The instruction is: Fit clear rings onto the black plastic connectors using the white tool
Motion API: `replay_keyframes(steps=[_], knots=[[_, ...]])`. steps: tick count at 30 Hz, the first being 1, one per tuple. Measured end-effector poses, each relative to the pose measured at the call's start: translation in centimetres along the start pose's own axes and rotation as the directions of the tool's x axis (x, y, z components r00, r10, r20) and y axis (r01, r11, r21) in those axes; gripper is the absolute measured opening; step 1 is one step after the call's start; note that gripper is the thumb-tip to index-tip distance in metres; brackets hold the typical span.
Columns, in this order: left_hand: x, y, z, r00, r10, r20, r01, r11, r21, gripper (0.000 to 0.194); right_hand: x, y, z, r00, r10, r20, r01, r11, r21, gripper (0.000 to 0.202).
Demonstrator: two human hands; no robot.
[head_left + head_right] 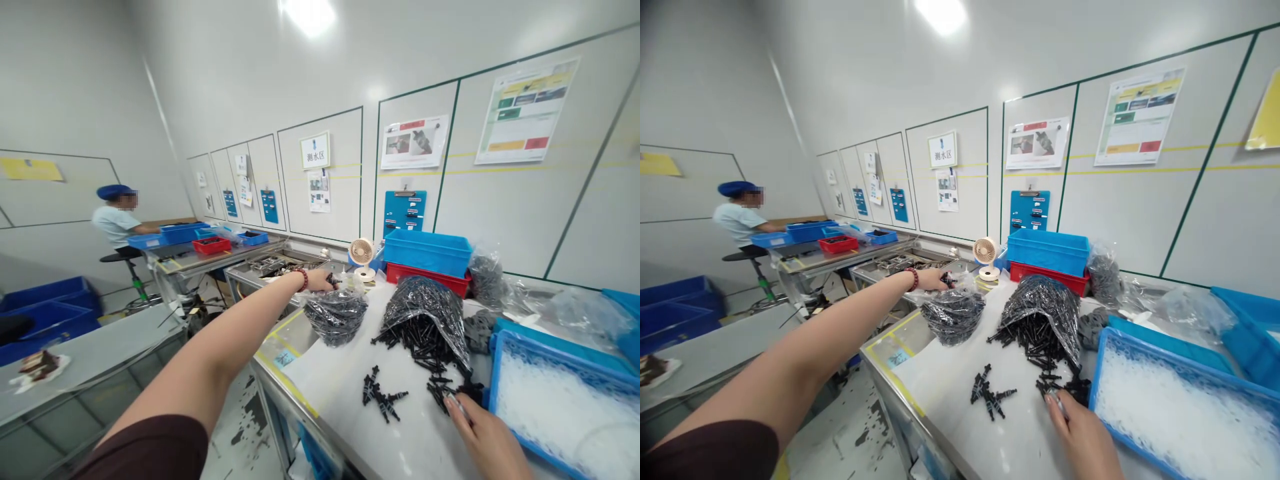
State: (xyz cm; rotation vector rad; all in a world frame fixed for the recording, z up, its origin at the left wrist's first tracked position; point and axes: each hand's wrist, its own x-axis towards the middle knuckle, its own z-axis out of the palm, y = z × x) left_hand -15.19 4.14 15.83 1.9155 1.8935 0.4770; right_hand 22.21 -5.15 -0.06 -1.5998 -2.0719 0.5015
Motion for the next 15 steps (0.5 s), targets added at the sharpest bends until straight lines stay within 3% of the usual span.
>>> replay_keyframes(steps=[5, 11, 15], knots=[[2.1, 0.0, 0.6, 0.994, 0.033, -0.103, -0.019, 0.991, 0.131, 0.049, -0.1, 0.0, -0.1, 1.0, 0.016, 0.013, -0.017, 0.999, 0.034, 0.038], [2.0, 0.8, -0.2, 0.979, 0.039, -0.199, 0.001, 0.981, 0.194, 0.024, 0.1, -0.5, -0.4, 0.999, -0.006, 0.037, 0.007, 1.0, -0.024, 0.039], [-0.5, 1.8, -0.4, 0.938, 0.049, -0.344, 0.015, 0.984, 0.18, 0.022, -0.2, -1.2, -0.9, 0.999, -0.039, 0.01, 0.04, 0.997, -0.063, 0.039]])
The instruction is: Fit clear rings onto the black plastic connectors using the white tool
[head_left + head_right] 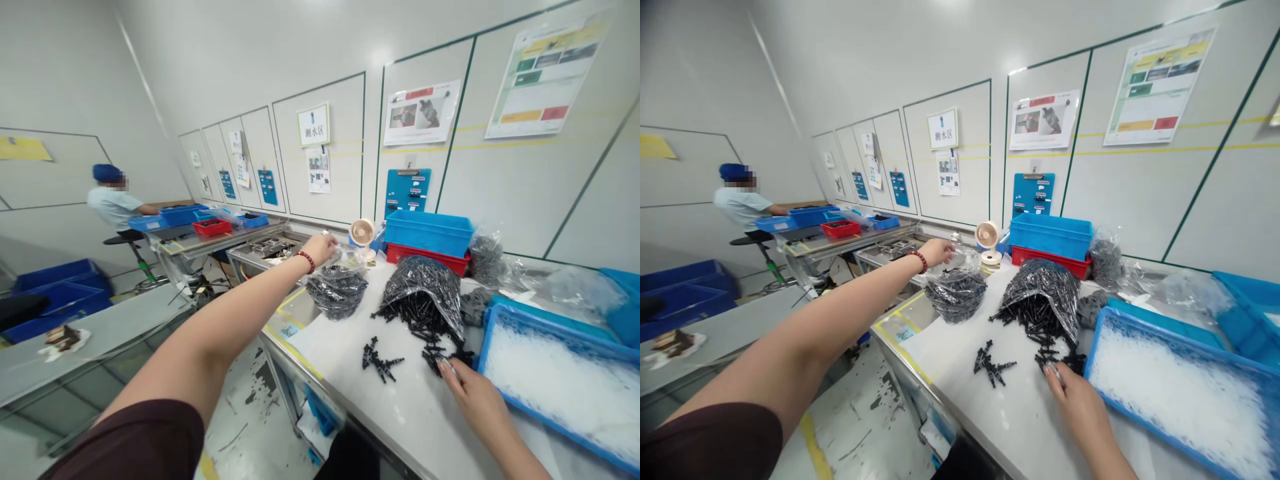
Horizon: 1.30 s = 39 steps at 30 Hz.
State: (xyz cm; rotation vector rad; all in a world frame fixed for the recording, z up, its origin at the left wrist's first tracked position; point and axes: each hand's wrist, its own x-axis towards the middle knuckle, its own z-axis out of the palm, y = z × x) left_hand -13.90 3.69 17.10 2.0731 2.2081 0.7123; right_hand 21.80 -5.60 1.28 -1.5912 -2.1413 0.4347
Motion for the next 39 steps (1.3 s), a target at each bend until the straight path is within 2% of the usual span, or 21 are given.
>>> replay_keyframes(steps=[3, 5, 7, 8, 9, 11, 13, 14, 18, 20, 26, 29, 34, 37, 39], knots=[[-4.2, 1.0, 1.0, 0.985, 0.051, -0.164, -0.057, 0.998, -0.03, 0.033, -0.3, -0.5, -0.3, 0.999, -0.025, -0.025, 0.025, 1.0, -0.013, 0.042], [-8.1, 1.9, 3.5, 0.977, 0.119, -0.178, -0.131, 0.99, -0.06, 0.033, -0.4, -0.6, -0.4, 0.999, -0.03, -0.022, 0.029, 0.999, -0.026, 0.042], [-12.0, 2.7, 7.3, 0.962, 0.273, -0.033, -0.274, 0.945, -0.181, 0.043, -0.4, -0.7, -0.3, 0.999, -0.03, -0.011, 0.03, 0.999, -0.038, 0.038], [-13.7, 3.1, 9.4, 0.937, 0.342, 0.068, -0.321, 0.922, -0.219, 0.058, -0.4, -0.6, -0.2, 1.0, -0.029, -0.007, 0.028, 0.999, -0.046, 0.036], [-15.0, 3.6, 11.4, 0.915, 0.368, 0.167, -0.329, 0.919, -0.219, 0.074, -0.4, -0.6, -0.2, 1.0, -0.027, -0.003, 0.027, 0.998, -0.054, 0.035], [-16.7, 4.8, 15.0, 0.897, 0.301, 0.325, -0.267, 0.952, -0.147, 0.091, -0.3, -0.4, 0.0, 1.0, -0.027, -0.007, 0.026, 0.998, -0.065, 0.035], [-17.1, 6.0, 17.2, 0.901, 0.267, 0.342, -0.261, 0.963, -0.066, 0.09, -0.2, -0.2, 0.0, 0.999, -0.035, -0.017, 0.034, 0.997, -0.062, 0.035], [-17.0, 6.5, 17.8, 0.902, 0.283, 0.327, -0.286, 0.957, -0.04, 0.082, -0.2, -0.1, 0.0, 0.999, -0.036, -0.025, 0.034, 0.998, -0.06, 0.035], [-15.7, 7.8, 18.5, 0.88, 0.389, 0.273, -0.408, 0.913, 0.014, 0.033, 0.0, 0.0, -0.1, 0.999, -0.018, -0.04, 0.015, 0.997, -0.074, 0.035], [-15.1, 8.0, 18.6, 0.868, 0.408, 0.283, -0.431, 0.902, 0.021, 0.022, -0.1, -0.1, -0.1, 0.999, -0.024, -0.041, 0.02, 0.997, -0.079, 0.036], [-13.9, 7.3, 19.2, 0.85, 0.446, 0.281, -0.458, 0.888, -0.023, 0.014, -0.2, -0.1, -0.1, 0.998, -0.029, -0.047, 0.025, 0.997, -0.079, 0.035], [-13.0, 6.6, 19.1, 0.89, 0.4, 0.218, -0.398, 0.916, -0.059, 0.012, -0.1, 0.0, -0.1, 0.999, -0.031, -0.044, 0.027, 0.996, -0.081, 0.036], [-11.2, 5.0, 18.7, 0.963, 0.247, 0.106, -0.233, 0.964, -0.124, 0.019, -0.1, 0.2, 0.0, 0.999, -0.034, -0.035, 0.031, 0.996, -0.084, 0.035], [-10.8, 4.2, 18.3, 0.969, 0.215, 0.125, -0.195, 0.969, -0.154, 0.023, -0.1, 0.3, 0.1, 0.998, -0.048, -0.049, 0.043, 0.996, -0.081, 0.036], [-11.0, 4.0, 18.0, 0.947, 0.262, 0.188, -0.23, 0.957, -0.175, 0.02, -0.1, 0.3, 0.2, 0.997, -0.057, -0.052, 0.053, 0.995, -0.08, 0.037]])
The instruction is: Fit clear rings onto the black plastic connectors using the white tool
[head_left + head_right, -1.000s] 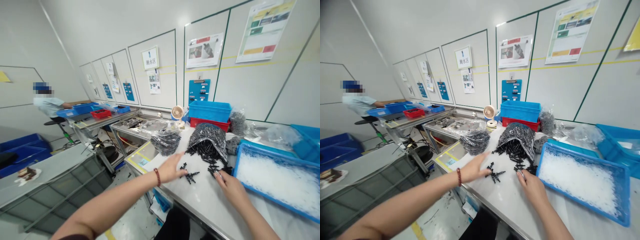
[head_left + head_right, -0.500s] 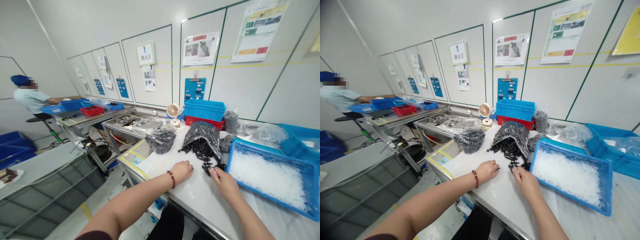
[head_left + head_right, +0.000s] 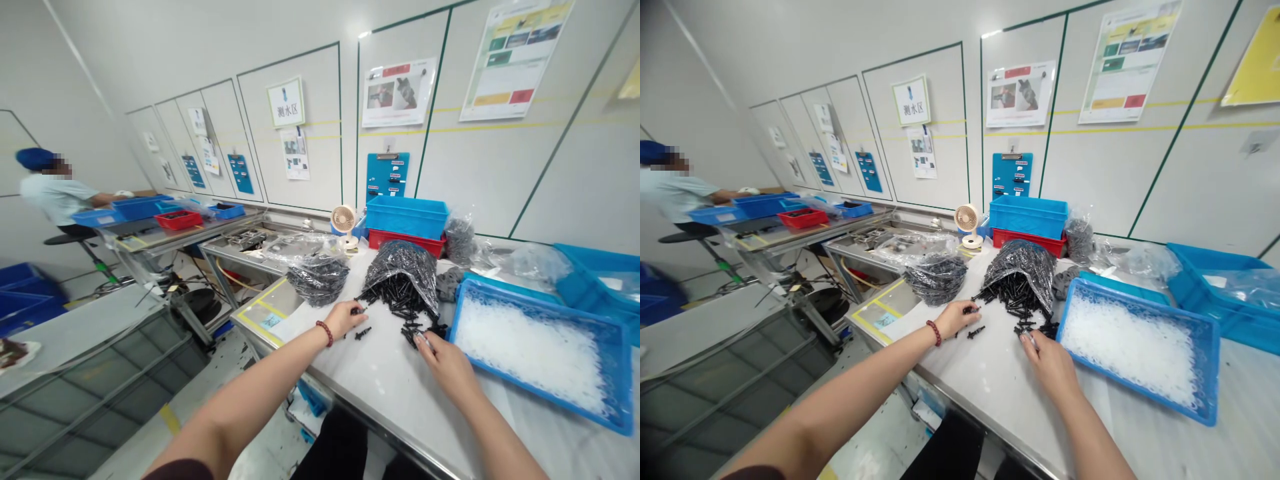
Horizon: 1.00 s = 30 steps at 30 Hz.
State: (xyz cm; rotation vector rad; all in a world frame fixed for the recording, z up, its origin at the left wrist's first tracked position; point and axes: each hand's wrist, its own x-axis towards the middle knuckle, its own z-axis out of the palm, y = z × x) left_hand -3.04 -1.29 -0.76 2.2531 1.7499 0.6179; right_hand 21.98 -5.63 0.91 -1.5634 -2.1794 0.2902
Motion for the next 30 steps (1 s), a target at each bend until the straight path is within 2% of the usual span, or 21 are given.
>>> replay_keyframes(steps=[5, 8, 10, 13, 16, 17, 18, 19, 20, 21, 23, 26, 28, 30], knots=[[-0.9, 1.4, 0.3, 0.978, 0.129, 0.165, -0.132, 0.991, 0.002, 0.013, 0.1, 0.0, 0.0, 1.0, 0.003, 0.018, -0.003, 1.0, -0.004, 0.037], [-1.3, 2.5, 0.0, 0.971, 0.157, 0.183, -0.162, 0.987, 0.013, 0.006, 0.1, 0.0, 0.0, 1.0, 0.012, 0.016, -0.012, 1.0, 0.003, 0.037], [-1.4, 3.0, -1.3, 0.973, 0.168, 0.158, -0.174, 0.985, 0.019, 0.006, 0.1, 0.1, 0.1, 1.0, 0.012, 0.009, -0.013, 1.0, 0.025, 0.039], [-1.2, 3.3, -6.0, 0.981, 0.186, 0.057, -0.188, 0.981, 0.044, 0.011, 0.1, 0.3, 0.6, 0.999, 0.027, -0.036, -0.024, 0.996, 0.085, 0.039], [-0.1, 2.9, -12.9, 0.976, 0.177, -0.123, -0.165, 0.981, 0.1, 0.02, 0.2, 0.7, 1.1, 0.994, 0.037, -0.1, -0.022, 0.989, 0.15, 0.039], [0.4, 2.6, -15.1, 0.966, 0.164, -0.201, -0.141, 0.982, 0.123, 0.022, 0.2, 0.8, 1.3, 0.993, 0.027, -0.111, -0.009, 0.986, 0.164, 0.039], [1.0, 2.1, -17.1, 0.93, 0.14, -0.341, -0.081, 0.98, 0.181, 0.023, 0.3, 0.9, 1.4, 0.993, 0.011, -0.114, 0.009, 0.985, 0.174, 0.04], [1.7, 1.5, -18.7, 0.893, 0.11, -0.436, -0.005, 0.972, 0.234, 0.024, 0.3, 1.0, 1.4, 0.994, -0.007, -0.111, 0.027, 0.983, 0.179, 0.04], [2.4, 0.8, -19.8, 0.879, 0.08, -0.469, 0.059, 0.96, 0.274, 0.025, 0.4, 1.1, 1.5, 0.994, -0.026, -0.105, 0.045, 0.982, 0.181, 0.041], [3.0, 0.0, -20.6, 0.882, 0.067, -0.467, 0.074, 0.958, 0.277, 0.023, 0.4, 1.2, 1.5, 0.994, -0.042, -0.097, 0.059, 0.982, 0.181, 0.041], [4.1, -1.6, -20.8, 0.911, 0.053, -0.409, 0.067, 0.96, 0.273, 0.015, 0.4, 1.2, 1.4, 0.995, -0.055, -0.086, 0.069, 0.983, 0.173, 0.041], [4.7, -3.6, -19.5, 0.966, 0.054, -0.254, 0.017, 0.964, 0.266, 0.015, 0.3, 1.1, 1.3, 0.995, -0.05, -0.081, 0.062, 0.986, 0.155, 0.042], [4.5, -4.2, -18.7, 0.981, 0.062, -0.184, -0.01, 0.963, 0.27, 0.019, 0.3, 0.9, 1.2, 0.996, -0.043, -0.081, 0.056, 0.986, 0.16, 0.044], [4.1, -4.2, -18.2, 0.982, 0.074, -0.174, -0.022, 0.958, 0.288, 0.022, 0.2, 0.9, 1.1, 0.995, -0.042, -0.091, 0.058, 0.982, 0.177, 0.045]])
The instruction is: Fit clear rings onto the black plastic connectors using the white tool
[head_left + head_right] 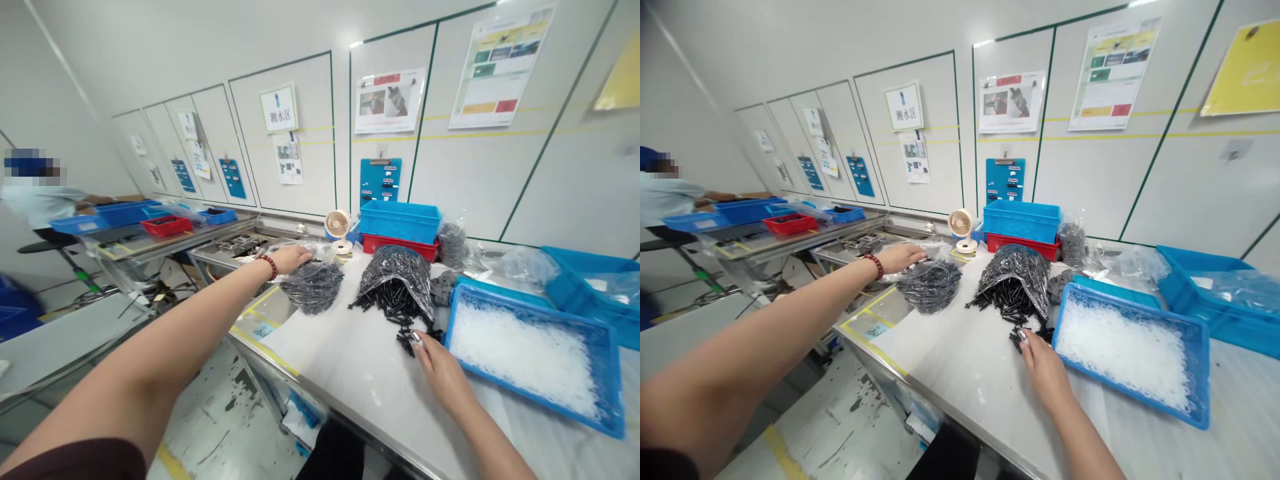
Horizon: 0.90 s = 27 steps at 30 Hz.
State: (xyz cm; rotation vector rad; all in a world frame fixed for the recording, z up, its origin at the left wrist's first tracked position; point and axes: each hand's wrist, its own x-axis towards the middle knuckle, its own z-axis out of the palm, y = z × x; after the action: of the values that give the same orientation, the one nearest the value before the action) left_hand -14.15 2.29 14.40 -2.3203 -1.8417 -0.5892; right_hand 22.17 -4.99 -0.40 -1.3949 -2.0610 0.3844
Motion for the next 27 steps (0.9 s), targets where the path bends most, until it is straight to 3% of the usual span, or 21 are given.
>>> replay_keyframes(steps=[3, 6, 10, 11, 13, 15, 17, 20, 23, 27], knots=[[-0.8, 1.4, 0.0, 0.998, 0.021, -0.058, -0.018, 0.999, 0.044, 0.024, 0.0, 0.2, 0.0, 0.999, 0.01, -0.046, -0.009, 1.0, 0.023, 0.045], [-1.5, 4.6, 0.8, 0.99, 0.104, -0.093, -0.098, 0.993, 0.067, 0.024, 0.0, 0.4, 0.0, 0.994, 0.027, -0.103, -0.023, 0.999, 0.041, 0.048], [-2.8, 10.7, 5.0, 0.946, 0.323, 0.035, -0.324, 0.946, 0.013, 0.025, -0.1, 0.5, 0.0, 0.986, 0.042, -0.163, -0.033, 0.998, 0.054, 0.05], [-3.1, 12.2, 6.5, 0.911, 0.402, 0.089, -0.402, 0.915, -0.021, 0.028, -0.1, 0.5, -0.1, 0.984, 0.04, -0.173, -0.031, 0.998, 0.055, 0.05], [-3.7, 14.8, 9.8, 0.784, 0.58, 0.22, -0.572, 0.813, -0.105, 0.038, -0.1, 0.4, -0.3, 0.982, 0.023, -0.189, -0.013, 0.998, 0.054, 0.049], [-4.0, 16.7, 12.9, 0.716, 0.641, 0.278, -0.626, 0.765, -0.152, 0.05, 0.0, 0.4, -0.4, 0.981, 0.001, -0.195, 0.009, 0.999, 0.051, 0.047], [-4.0, 18.0, 15.3, 0.723, 0.618, 0.308, -0.582, 0.785, -0.211, 0.06, 0.0, 0.3, -0.5, 0.981, -0.011, -0.193, 0.02, 0.999, 0.042, 0.045], [-3.4, 19.2, 17.6, 0.779, 0.538, 0.322, -0.475, 0.841, -0.258, 0.045, -0.1, 0.3, -0.4, 0.981, -0.019, -0.192, 0.025, 0.999, 0.029, 0.042], [-2.9, 19.6, 18.5, 0.8, 0.502, 0.329, -0.423, 0.861, -0.284, 0.024, -0.2, 0.4, -0.3, 0.981, -0.028, -0.192, 0.037, 0.998, 0.044, 0.043], [-3.1, 19.0, 18.3, 0.822, 0.447, 0.352, -0.319, 0.874, -0.367, 0.022, -0.3, 0.3, -0.4, 0.985, 0.01, -0.17, 0.003, 0.997, 0.076, 0.043]])
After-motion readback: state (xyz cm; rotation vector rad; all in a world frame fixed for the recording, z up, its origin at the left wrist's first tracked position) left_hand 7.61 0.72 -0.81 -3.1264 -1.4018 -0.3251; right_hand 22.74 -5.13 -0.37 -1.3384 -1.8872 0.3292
